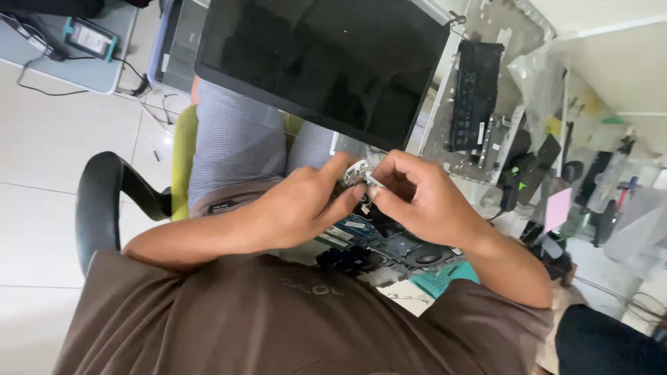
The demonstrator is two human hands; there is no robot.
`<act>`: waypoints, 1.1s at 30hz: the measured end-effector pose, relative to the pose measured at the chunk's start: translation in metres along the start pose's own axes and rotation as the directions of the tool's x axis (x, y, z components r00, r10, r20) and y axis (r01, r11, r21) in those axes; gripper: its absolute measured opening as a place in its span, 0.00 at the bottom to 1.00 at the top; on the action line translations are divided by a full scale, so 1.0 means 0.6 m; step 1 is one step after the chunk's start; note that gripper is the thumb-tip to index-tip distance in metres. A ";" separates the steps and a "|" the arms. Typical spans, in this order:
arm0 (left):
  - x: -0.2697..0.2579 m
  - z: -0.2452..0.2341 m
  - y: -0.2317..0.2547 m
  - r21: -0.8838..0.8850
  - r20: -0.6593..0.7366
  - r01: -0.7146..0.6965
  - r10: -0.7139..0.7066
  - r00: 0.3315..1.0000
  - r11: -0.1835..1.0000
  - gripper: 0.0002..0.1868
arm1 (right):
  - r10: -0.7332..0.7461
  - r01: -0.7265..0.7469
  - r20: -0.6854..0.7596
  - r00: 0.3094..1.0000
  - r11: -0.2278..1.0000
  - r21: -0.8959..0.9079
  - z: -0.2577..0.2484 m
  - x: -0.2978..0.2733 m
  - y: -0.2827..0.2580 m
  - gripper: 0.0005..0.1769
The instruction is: The person holds a disassembled laptop and uses a screwdriver to tighten screws on the motherboard. They manipulate small components and wires on the circuit board while the laptop rests on their lap.
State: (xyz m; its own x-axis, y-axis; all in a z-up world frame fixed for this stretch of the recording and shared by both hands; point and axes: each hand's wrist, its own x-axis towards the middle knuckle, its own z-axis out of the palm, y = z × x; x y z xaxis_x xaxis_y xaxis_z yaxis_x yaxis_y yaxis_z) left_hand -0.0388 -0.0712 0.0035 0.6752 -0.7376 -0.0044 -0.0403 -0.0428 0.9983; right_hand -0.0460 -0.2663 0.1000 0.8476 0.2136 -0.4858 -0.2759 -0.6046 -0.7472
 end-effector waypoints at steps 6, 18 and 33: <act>-0.009 0.007 -0.010 -0.053 -0.135 0.010 -0.017 0.991 0.999 0.09 | 0.018 -0.018 0.020 1.000 0.999 0.031 0.014 0.014 0.022 0.05; -0.014 0.015 0.006 0.046 -0.387 -0.060 0.074 0.919 0.997 0.10 | 0.156 -0.159 0.127 0.980 0.987 0.014 -0.019 0.004 -0.063 0.10; 0.089 -0.043 0.017 0.550 -0.601 -0.506 0.736 0.312 0.664 0.14 | -0.386 0.306 -0.029 0.922 0.772 -0.557 -0.054 0.013 -0.196 0.07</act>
State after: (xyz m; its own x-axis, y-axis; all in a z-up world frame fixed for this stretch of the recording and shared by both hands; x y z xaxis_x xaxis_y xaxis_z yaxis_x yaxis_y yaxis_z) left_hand 0.0159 -0.0935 0.0150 0.6236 0.1439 0.7684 -0.7738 -0.0260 0.6329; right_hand 0.0078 -0.2186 0.1986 0.9013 0.4080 -0.1458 0.2987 -0.8289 -0.4730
